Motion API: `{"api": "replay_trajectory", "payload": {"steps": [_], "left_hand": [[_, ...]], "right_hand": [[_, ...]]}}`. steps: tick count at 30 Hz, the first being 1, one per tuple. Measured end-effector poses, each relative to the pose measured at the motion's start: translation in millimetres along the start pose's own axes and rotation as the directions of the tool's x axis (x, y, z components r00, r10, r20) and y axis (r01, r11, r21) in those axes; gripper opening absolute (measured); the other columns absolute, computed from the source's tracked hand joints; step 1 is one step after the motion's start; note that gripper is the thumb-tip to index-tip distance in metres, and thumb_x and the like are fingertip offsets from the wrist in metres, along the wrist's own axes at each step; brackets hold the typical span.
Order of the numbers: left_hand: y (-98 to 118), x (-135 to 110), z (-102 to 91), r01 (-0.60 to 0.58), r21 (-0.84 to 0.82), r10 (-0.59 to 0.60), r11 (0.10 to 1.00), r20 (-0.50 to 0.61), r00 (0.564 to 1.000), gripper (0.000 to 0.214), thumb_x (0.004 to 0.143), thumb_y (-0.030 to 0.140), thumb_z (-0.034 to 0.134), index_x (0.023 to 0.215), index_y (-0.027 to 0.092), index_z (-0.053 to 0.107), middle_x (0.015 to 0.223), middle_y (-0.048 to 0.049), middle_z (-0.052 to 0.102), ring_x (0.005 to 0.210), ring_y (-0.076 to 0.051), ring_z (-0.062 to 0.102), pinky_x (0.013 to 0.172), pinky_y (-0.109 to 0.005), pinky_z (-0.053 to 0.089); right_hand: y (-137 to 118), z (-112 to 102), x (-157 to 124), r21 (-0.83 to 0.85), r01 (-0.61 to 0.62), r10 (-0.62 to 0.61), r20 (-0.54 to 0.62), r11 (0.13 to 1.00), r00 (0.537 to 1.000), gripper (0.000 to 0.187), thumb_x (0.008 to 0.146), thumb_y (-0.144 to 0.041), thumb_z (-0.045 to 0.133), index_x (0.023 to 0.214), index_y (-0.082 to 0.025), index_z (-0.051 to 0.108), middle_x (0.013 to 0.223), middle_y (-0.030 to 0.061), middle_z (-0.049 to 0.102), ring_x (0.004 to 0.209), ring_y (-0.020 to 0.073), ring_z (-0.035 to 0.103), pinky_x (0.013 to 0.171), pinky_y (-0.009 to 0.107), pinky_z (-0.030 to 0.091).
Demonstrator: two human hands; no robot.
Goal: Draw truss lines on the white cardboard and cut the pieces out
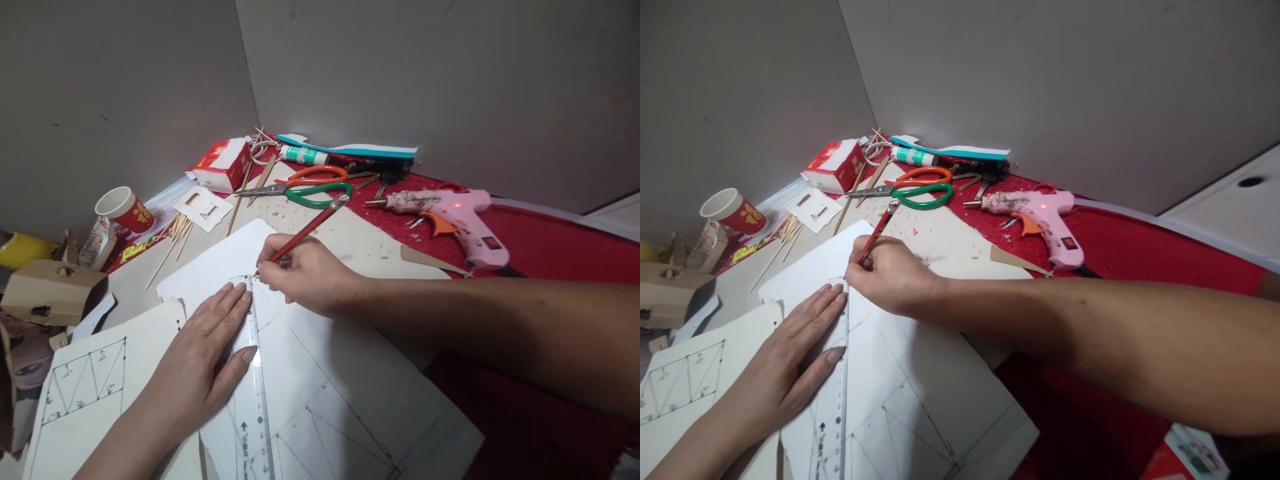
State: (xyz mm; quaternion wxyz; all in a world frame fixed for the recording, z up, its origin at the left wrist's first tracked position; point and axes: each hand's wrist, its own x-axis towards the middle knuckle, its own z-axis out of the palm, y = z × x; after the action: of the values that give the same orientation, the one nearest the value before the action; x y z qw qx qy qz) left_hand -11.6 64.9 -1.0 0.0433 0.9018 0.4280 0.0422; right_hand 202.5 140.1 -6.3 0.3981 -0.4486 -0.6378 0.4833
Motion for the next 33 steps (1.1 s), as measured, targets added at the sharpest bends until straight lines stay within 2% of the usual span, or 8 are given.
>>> {"api": "replay_trajectory", "payload": {"steps": [5, 13, 25, 33], "left_hand": [[0.4, -0.4, 0.4, 0.011, -0.012, -0.011, 1.0, -0.001, 1.0, 0.062, 0.1, 0.035, 0.048, 0.157, 0.022, 0.026, 0.162, -0.0071, 0.035, 0.15, -0.024, 0.03, 0.119, -0.049, 0.034], [1.0, 0.4, -0.3, 0.031, -0.026, -0.031, 0.999, -0.002, 1.0, 0.061, 0.1, 0.036, 0.049, 0.156, 0.021, 0.03, 0.162, -0.007, 0.036, 0.149, -0.025, 0.031, 0.118, -0.047, 0.036], [0.9, 0.9, 0.8, 0.024, -0.057, -0.025, 0.998, -0.015, 1.0, 0.061, 0.098, 0.035, 0.051, 0.155, 0.022, 0.032, 0.161, -0.0086, 0.038, 0.147, -0.028, 0.034, 0.116, -0.049, 0.039], [1.8, 0.1, 0.2, 0.022, -0.05, -0.022, 0.999, -0.009, 1.0, 0.06, 0.099, 0.036, 0.05, 0.154, 0.021, 0.033, 0.161, -0.0092, 0.038, 0.147, -0.028, 0.033, 0.117, -0.049, 0.037]], "right_hand": [[-0.2, -0.3, -0.2, -0.004, 0.004, -0.004, 0.022, 1.0, 1.0, 0.012, 0.077, -0.01, 0.056, 0.069, -0.018, 0.056, 0.058, -0.0048, 0.05, 0.057, 0.0111, 0.047, 0.055, 0.024, 0.036], [3.4, 3.0, 0.2, -0.058, 0.082, -0.081, 0.02, 0.995, 0.997, 0.014, 0.08, -0.012, 0.055, 0.068, -0.018, 0.054, 0.057, -0.0056, 0.049, 0.057, 0.0107, 0.046, 0.056, 0.025, 0.035], [10.3, 4.7, 1.4, -0.16, 0.158, -0.153, 0.045, 0.974, 0.987, 0.013, 0.083, -0.016, 0.053, 0.07, -0.019, 0.052, 0.066, -0.0018, 0.057, 0.066, 0.0147, 0.054, 0.06, 0.027, 0.037], [6.9, 2.5, -0.3, -0.208, 0.145, -0.13, 0.087, 0.967, 0.988, 0.011, 0.083, -0.016, 0.053, 0.073, -0.02, 0.053, 0.071, -0.0003, 0.059, 0.072, 0.0157, 0.055, 0.064, 0.027, 0.038]]}}
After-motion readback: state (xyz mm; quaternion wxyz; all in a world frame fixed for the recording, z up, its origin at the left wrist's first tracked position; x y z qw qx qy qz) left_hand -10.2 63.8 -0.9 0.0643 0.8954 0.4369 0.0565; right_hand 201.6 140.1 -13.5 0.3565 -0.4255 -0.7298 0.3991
